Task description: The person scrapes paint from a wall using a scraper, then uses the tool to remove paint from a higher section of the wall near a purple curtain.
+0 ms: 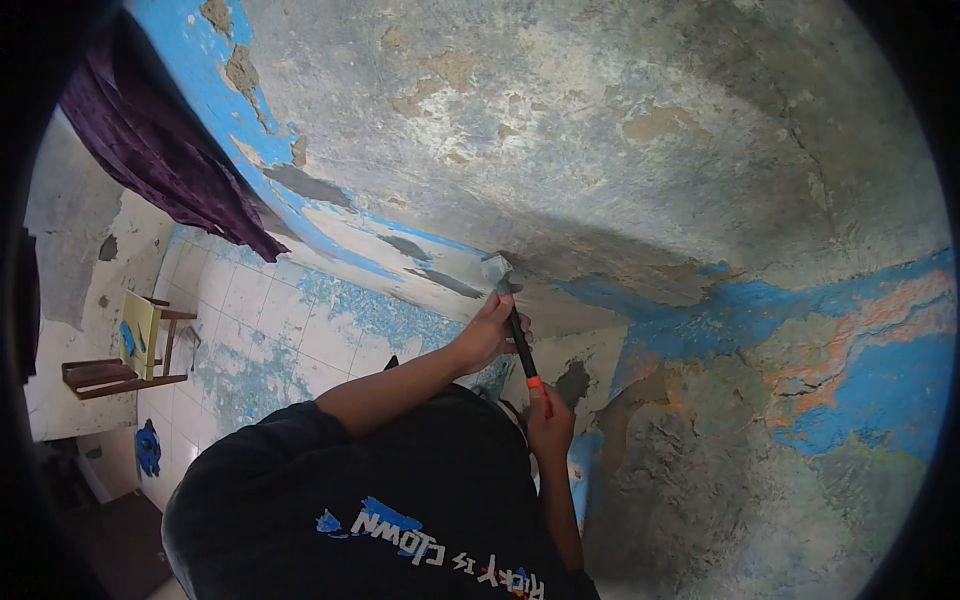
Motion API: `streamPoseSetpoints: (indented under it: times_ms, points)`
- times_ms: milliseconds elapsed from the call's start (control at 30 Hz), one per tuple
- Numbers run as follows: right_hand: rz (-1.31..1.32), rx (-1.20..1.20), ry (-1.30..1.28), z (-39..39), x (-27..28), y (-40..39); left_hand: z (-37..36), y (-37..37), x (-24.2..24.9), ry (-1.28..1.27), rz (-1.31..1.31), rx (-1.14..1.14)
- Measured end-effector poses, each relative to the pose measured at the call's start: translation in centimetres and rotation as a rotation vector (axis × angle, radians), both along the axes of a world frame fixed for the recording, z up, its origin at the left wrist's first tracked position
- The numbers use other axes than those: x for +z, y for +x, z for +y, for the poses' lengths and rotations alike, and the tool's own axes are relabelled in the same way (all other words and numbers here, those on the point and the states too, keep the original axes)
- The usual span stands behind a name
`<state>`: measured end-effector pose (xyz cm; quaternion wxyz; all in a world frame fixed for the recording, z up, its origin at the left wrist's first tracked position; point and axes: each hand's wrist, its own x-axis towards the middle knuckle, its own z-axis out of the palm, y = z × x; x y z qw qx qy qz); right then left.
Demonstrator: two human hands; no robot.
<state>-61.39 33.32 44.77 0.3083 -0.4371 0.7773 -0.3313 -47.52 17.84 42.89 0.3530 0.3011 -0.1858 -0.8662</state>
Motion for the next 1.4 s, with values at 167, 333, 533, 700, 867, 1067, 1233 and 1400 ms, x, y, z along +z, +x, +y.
streamPoseSetpoints:
  times_ms: [167,333,533,700,867,1067,1233,1400]
  points:
    - [-0.031,-0.018,-0.003,0.1,0.0,-0.3,0.2,-0.2,0.4,-0.017,-0.014,0.000]
    - [0.045,0.041,-0.038,-1.0,-0.5,0.5,-0.4,0.7,-1.6,-0.030,-0.036,0.088]
    - [0.050,0.030,-0.041,-0.8,1.2,0.5,-0.3,1.4,-0.2,-0.031,-0.037,0.003]
    - [0.033,0.023,-0.006,-0.6,1.3,0.6,-0.6,1.9,0.2,-0.021,-0.021,-0.033]
    - [0.012,0.054,-0.031,-1.9,0.1,2.4,-1.4,3.6,-2.2,-0.028,-0.020,0.011]
    - [0.038,0.025,0.014,-1.5,0.7,3.4,-1.3,4.3,-0.9,-0.015,-0.024,-0.013]
    - [0.005,0.046,-0.032,-1.9,0.1,3.9,-1.5,5.5,-0.5,-0.057,-0.035,-0.013]
    - [0.025,0.059,0.029,-2.5,0.3,6.0,-1.7,6.6,-0.8,-0.024,-0.062,0.071]
